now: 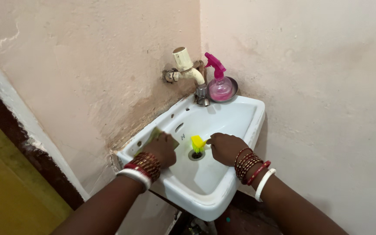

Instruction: The person scrubs the interior and edges of a small ceramic sink using a scouring pad and a small yellow-handled brush.

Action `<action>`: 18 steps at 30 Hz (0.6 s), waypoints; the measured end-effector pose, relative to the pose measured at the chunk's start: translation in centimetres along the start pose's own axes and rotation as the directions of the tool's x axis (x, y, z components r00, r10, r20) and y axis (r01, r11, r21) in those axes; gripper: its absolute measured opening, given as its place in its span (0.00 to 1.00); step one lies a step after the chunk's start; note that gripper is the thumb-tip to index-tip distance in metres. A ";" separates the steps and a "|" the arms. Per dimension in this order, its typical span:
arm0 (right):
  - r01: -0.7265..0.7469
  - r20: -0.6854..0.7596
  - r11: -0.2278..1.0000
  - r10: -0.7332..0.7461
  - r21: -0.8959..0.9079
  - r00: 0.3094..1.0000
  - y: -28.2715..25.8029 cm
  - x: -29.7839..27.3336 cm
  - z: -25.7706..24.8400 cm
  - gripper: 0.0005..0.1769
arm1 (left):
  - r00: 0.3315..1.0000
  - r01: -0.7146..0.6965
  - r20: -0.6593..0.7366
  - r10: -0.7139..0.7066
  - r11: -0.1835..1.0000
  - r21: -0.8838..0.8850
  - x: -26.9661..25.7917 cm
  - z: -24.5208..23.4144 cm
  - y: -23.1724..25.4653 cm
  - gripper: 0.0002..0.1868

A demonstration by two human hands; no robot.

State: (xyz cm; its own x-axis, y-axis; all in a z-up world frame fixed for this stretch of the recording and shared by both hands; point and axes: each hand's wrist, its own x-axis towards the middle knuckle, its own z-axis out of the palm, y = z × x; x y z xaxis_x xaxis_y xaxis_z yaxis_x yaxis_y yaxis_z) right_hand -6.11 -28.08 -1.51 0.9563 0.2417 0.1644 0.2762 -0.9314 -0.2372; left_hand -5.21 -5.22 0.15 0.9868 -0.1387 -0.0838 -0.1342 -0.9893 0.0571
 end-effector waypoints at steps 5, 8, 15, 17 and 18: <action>0.072 -0.015 0.997 -0.073 -0.018 0.997 0.9 0.8 1.0 0.18 | 0.986 0.040 0.162 -0.050 0.997 0.063 -4.5 -1.8 -0.5 0.31; 0.105 -0.011 0.993 -0.105 -0.047 0.994 1.2 1.0 1.5 0.19 | 0.996 0.020 0.082 -0.023 0.999 0.036 -2.3 0.4 -1.4 0.29; -0.003 0.022 1.000 0.004 -0.021 1.000 0.6 0.7 0.5 0.19 | 0.969 -0.106 -0.229 0.091 0.993 -0.054 2.5 2.1 -1.9 0.33; -0.013 0.011 1.000 0.014 -0.009 1.000 0.4 0.4 0.4 0.18 | 0.997 -0.007 -0.078 0.002 0.998 -0.056 -0.1 0.5 -1.0 0.32; -0.023 0.001 1.000 0.023 0.003 1.000 0.4 0.3 0.3 0.17 | 0.993 0.093 0.077 -0.089 0.995 -0.043 -1.7 -0.2 -0.7 0.31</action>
State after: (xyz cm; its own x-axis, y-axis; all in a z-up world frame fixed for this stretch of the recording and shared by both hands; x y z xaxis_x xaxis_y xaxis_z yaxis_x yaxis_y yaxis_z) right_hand -5.65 -28.29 -1.88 0.9625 0.2205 0.1582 0.2544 -0.9360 -0.2434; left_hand -6.78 -4.29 0.49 0.9849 -0.0530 -0.1649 -0.0383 -0.9951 0.0913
